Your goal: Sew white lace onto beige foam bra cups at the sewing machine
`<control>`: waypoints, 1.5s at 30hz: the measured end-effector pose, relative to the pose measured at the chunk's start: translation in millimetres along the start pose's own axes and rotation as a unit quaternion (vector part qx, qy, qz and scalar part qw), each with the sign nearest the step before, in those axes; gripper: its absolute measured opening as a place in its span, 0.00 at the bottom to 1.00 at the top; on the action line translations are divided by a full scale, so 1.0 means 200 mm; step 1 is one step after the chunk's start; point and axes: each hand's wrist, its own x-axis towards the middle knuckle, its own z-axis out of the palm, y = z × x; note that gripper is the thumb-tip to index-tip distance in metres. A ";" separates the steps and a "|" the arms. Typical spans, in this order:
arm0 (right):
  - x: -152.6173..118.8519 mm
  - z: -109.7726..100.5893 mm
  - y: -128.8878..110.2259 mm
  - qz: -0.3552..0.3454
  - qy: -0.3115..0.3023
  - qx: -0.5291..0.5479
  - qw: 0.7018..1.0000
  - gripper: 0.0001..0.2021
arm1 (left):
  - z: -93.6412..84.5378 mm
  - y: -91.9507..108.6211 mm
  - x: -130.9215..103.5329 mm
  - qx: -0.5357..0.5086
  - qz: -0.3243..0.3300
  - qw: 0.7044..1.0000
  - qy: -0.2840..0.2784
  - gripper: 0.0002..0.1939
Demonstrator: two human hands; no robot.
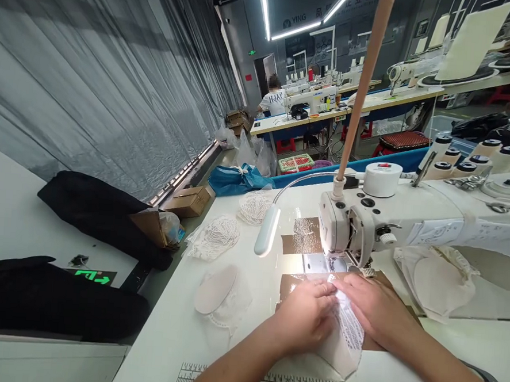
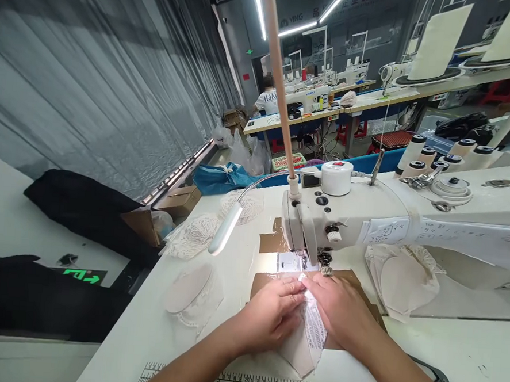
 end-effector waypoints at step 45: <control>-0.03 -0.04 0.02 0.128 -0.060 0.045 0.989 0.17 | 0.01 -0.14 0.05 0.018 -0.003 0.999 0.034 0.07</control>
